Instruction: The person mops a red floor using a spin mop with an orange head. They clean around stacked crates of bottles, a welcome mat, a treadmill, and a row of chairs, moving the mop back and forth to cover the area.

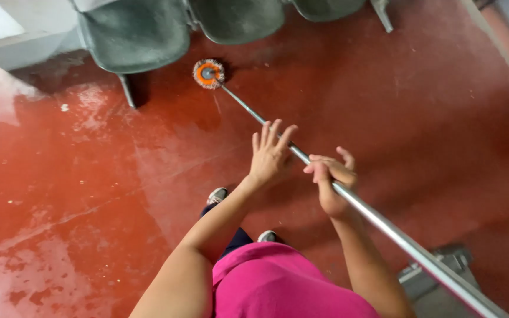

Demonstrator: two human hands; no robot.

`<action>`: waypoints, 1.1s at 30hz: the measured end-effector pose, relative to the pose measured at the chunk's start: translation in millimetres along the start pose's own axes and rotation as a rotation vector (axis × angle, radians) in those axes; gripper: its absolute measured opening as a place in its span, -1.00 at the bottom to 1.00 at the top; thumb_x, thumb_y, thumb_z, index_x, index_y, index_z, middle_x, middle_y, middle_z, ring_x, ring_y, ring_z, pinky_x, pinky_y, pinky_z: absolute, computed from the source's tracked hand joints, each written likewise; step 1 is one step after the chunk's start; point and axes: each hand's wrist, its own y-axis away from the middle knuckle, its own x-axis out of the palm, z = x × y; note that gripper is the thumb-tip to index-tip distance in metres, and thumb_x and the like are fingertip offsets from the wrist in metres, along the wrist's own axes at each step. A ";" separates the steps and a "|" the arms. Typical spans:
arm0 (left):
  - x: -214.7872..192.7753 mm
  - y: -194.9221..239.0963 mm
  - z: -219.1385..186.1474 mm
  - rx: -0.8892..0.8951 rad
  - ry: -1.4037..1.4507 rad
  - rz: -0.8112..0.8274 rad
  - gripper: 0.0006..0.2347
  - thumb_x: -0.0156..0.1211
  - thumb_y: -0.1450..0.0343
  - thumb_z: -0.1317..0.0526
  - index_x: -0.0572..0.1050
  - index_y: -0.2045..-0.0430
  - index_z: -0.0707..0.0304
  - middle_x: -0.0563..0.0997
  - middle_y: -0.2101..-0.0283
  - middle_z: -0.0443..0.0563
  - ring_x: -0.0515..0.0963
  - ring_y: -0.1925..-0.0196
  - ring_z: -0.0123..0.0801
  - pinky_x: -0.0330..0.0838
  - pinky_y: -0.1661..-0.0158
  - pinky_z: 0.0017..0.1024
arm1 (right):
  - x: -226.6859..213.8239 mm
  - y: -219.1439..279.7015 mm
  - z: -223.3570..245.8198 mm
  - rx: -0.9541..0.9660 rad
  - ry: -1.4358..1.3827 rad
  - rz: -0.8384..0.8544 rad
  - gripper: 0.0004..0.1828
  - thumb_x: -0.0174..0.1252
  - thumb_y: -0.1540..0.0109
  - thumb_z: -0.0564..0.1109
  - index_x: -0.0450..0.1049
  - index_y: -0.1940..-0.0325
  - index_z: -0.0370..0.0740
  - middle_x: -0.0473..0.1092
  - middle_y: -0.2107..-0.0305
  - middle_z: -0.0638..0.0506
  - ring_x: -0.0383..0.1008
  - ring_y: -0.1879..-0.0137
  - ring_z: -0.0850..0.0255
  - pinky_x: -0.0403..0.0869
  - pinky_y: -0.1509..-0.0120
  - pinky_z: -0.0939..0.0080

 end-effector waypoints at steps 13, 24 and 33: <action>-14.2 29.0 -156.2 0.675 0.198 -0.467 -0.49 -0.60 -0.53 -0.27 0.27 0.43 0.09 0.32 0.39 -0.02 0.45 0.28 -0.17 0.15 -0.22 0.03 | -114.9 53.8 11.6 -0.160 -0.308 -0.432 -0.41 -0.27 -0.46 -0.01 -0.04 0.70 0.02 0.16 0.83 0.11 0.36 0.49 0.24 0.29 -0.32 -0.05; 20.3 -57.8 -5.1 0.102 -0.025 0.104 -0.41 0.13 -0.46 0.20 0.10 -0.43 -0.13 0.12 -0.51 0.11 0.03 -0.56 0.06 -0.10 -0.36 0.36 | 9.1 -0.5 -101.4 0.025 -0.194 -0.150 -0.56 -0.11 -0.48 -0.11 0.34 0.51 -0.12 0.52 0.52 0.06 0.63 0.14 0.12 0.35 -0.35 -0.02; -16.0 -140.2 94.4 -0.310 -0.130 0.375 -0.39 0.17 -0.47 0.09 0.09 -0.45 0.03 -0.01 -0.55 0.21 -0.12 -0.58 0.15 -0.09 -0.34 0.43 | 107.3 -119.3 -188.6 0.108 -0.145 0.109 -0.85 0.08 -0.43 -0.11 0.57 0.08 -0.10 0.60 0.12 0.08 0.55 -0.20 0.07 0.20 -0.48 -0.15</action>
